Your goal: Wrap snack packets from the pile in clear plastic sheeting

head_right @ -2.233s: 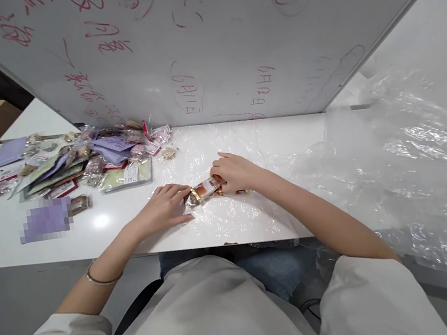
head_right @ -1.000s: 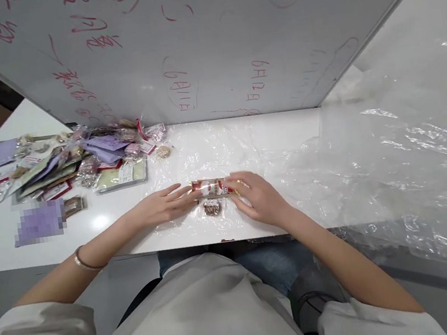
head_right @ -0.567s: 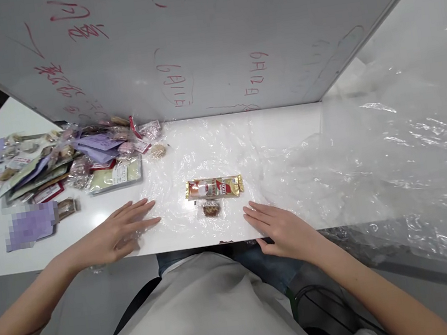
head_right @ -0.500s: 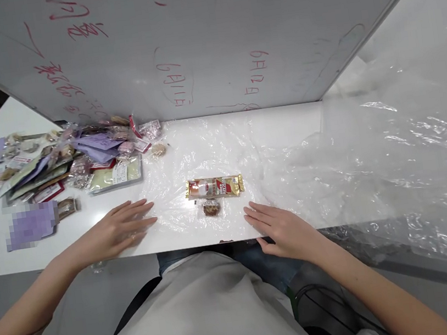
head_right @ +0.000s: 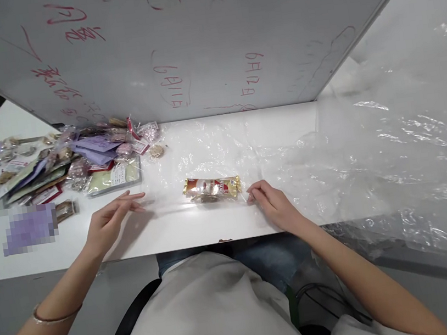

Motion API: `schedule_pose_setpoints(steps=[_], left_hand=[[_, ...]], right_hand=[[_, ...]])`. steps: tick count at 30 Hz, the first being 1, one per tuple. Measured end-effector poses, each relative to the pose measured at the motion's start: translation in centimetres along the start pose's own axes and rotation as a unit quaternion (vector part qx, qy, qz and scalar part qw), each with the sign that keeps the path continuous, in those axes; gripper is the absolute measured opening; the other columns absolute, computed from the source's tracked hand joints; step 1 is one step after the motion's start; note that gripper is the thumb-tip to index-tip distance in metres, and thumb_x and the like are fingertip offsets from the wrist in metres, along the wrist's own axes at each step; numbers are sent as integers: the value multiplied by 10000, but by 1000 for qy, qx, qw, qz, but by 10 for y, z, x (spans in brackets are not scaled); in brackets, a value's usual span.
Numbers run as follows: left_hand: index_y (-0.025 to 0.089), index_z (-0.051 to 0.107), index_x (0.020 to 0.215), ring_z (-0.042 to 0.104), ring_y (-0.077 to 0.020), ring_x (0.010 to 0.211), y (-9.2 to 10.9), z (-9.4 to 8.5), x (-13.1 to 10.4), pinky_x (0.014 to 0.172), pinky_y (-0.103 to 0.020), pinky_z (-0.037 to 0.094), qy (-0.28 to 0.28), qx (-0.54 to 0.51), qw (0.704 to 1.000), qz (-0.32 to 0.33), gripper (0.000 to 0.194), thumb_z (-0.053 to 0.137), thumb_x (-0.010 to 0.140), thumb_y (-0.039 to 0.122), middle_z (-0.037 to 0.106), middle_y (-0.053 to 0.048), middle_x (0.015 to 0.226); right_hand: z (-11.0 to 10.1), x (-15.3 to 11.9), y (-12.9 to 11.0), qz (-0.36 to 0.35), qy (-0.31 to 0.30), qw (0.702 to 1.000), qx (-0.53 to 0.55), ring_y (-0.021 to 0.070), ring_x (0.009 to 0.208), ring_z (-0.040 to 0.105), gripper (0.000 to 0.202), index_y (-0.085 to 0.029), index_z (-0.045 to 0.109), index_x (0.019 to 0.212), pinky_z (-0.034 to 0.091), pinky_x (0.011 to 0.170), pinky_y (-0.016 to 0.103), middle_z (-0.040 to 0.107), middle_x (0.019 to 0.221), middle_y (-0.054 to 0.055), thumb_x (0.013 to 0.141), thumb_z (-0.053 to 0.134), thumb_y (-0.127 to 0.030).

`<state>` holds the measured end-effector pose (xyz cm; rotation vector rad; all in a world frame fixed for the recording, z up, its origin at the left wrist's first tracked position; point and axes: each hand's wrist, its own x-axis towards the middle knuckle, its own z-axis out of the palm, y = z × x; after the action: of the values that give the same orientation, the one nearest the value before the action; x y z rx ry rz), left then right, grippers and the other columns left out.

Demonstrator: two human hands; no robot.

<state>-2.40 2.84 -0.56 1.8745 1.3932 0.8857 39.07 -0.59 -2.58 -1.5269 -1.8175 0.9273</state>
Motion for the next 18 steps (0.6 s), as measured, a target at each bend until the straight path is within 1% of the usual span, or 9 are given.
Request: schedule_pose_setpoints(steps=[2, 4, 6, 8, 9, 11, 13, 15, 18], left_hand=[[231, 666, 695, 697, -221, 1060, 3, 10, 5, 1172, -480, 368, 54, 1, 998, -24, 420, 443, 995, 424, 752, -25, 795], [218, 602, 656, 708, -213, 989, 6, 19, 12, 1096, -433, 435, 75, 12, 996, -42, 426, 431, 996, 409, 718, -28, 714], [209, 572, 676, 713, -204, 910, 9, 23, 19, 928, -363, 511, 76, 20, 995, -62, 396, 430, 994, 398, 674, -23, 651], [205, 578, 746, 704, -188, 785, 11, 25, 23, 747, -300, 510, 77, 21, 994, -80, 339, 431, 992, 385, 604, 2, 571], [206, 581, 783, 688, -177, 707, 12, 24, 25, 685, -283, 490, 79, 22, 993, -87, 310, 429, 991, 378, 562, 21, 532], [213, 574, 822, 628, -157, 564, 12, 21, 24, 621, -274, 456, 88, 27, 991, -97, 278, 425, 993, 373, 499, 51, 477], [223, 556, 832, 565, -147, 468, 10, 17, 21, 587, -277, 436, 97, 37, 987, -119, 271, 419, 997, 388, 479, 67, 453], [231, 539, 831, 519, -147, 416, 8, 12, 15, 542, -278, 403, 95, 66, 982, -148, 280, 407, 1000, 411, 461, 74, 438], [235, 543, 831, 467, -149, 395, 5, 6, 5, 492, -279, 324, 84, 149, 971, -169, 279, 409, 995, 416, 445, 70, 444]], right_hand=[[4, 10, -1, 15, 24, 999, 30, 198, 734, 649, 308, -251, 531, 981, 539, 768, 363, 631, 726, 2, 1029, 322, -472], [6, 16, -4, 19, 25, 999, 23, 190, 679, 608, 334, -250, 532, 997, 519, 716, 348, 575, 684, -13, 1020, 307, -495], [5, 18, -8, 13, 6, 1000, -28, 200, 690, 605, 322, -243, 534, 1062, 508, 656, 341, 582, 738, -6, 949, 454, -534], [3, 16, -11, -7, -8, 995, -100, 222, 723, 620, 410, -233, 533, 1121, 511, 638, 355, 612, 818, 15, 825, 628, -501], [0, 15, -13, -18, -4, 992, -124, 235, 748, 633, 412, -230, 541, 1116, 520, 655, 370, 628, 850, 29, 792, 658, -457], [-6, 13, -14, -24, 8, 992, -124, 254, 821, 668, 260, -233, 573, 1041, 537, 722, 399, 663, 890, 53, 828, 602, -379], [-14, 14, -14, 9, -2, 998, -68, 250, 876, 703, 160, -239, 596, 982, 550, 774, 405, 699, 939, 64, 900, 507, -343], [-22, 17, -14, 64, -35, 997, -6, 236, 854, 730, 198, -243, 612, 1011, 562, 786, 398, 722, 1001, 63, 941, 482, -375], [-29, 24, -15, 114, -62, 991, 27, 215, 740, 735, 256, -247, 622, 1052, 570, 760, 398, 735, 1011, 57, 959, 484, -442]])
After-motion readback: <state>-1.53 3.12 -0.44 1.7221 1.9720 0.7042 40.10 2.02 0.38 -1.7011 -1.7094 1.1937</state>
